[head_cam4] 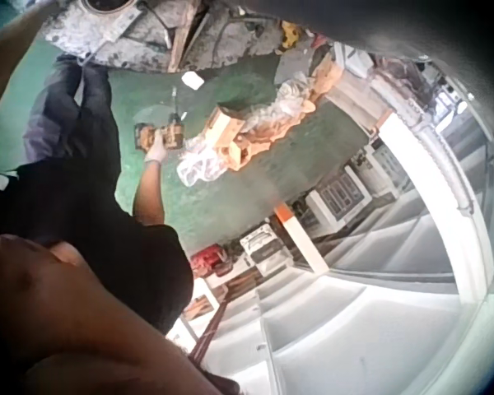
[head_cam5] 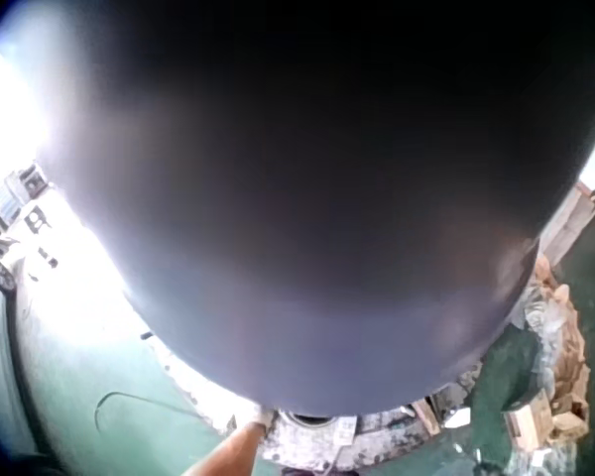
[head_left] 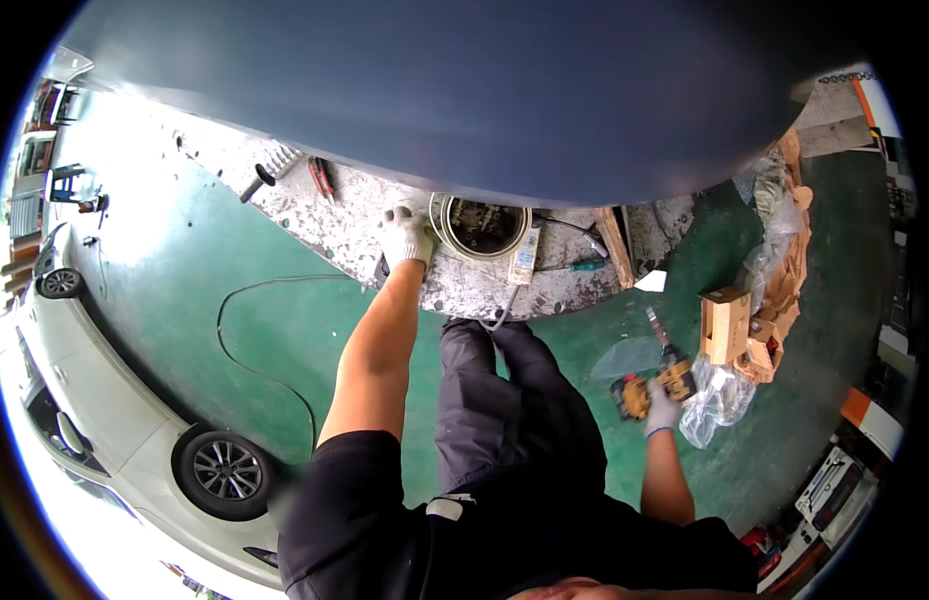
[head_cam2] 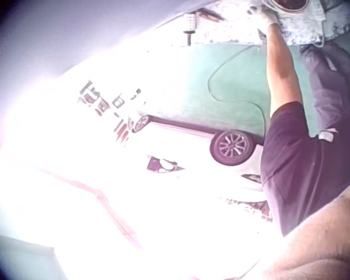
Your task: The person installs a white car bumper onto a white vehicle in a garage. They align the bumper, insert fasteners by hand, and use a cordless drill to secure it in place.
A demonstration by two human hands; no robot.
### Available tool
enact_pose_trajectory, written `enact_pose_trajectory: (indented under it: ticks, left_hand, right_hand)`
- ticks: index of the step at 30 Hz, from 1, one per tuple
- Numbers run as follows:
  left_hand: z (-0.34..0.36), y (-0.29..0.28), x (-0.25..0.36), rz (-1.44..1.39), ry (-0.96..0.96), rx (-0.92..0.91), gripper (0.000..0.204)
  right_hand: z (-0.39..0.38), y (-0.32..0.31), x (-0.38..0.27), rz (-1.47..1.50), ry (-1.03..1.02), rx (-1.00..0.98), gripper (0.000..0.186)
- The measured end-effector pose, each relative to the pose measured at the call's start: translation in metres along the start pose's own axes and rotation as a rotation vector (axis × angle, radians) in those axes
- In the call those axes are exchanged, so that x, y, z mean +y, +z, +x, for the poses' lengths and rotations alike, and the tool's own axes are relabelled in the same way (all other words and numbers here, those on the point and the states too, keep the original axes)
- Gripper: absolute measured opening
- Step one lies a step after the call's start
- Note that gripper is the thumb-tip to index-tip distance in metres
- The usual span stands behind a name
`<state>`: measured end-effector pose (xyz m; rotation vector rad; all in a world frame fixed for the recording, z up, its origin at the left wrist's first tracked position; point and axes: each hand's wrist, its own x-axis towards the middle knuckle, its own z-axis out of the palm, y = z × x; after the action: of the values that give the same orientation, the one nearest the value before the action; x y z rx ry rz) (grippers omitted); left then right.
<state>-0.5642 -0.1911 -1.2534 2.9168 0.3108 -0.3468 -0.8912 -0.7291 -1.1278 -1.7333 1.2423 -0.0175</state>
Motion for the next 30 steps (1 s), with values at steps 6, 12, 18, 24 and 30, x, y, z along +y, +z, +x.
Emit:
enact_pose_trajectory:
  ticks: [6, 12, 18, 24, 30]
  left_hand:
    - [0.011, 0.006, 0.002, 0.034, 0.044, -0.014, 0.028]
    - [0.013, 0.013, -0.007, -0.208, 0.027, -0.205, 0.037]
    - [-0.020, 0.037, -0.017, -0.061, 0.336, -0.094, 0.036]
    - [-0.025, 0.042, -0.005, 0.130, 0.321, -0.172, 0.035]
    - [-0.013, 0.028, 0.014, 0.236, 0.186, -0.258, 0.026]
  right_hand:
    - [-0.067, -0.006, 0.051, -0.188, 0.231, -0.031, 0.020]
    - [-0.087, -0.003, 0.036, -0.221, 0.363, -0.038, 0.017]
    - [-0.072, 0.002, 0.021, -0.287, 0.027, -0.172, 0.026]
    - [-0.066, 0.019, -0.004, -0.266, 0.099, -0.128, 0.035]
    - [-0.061, 0.028, -0.017, -0.232, 0.170, -0.134, 0.024]
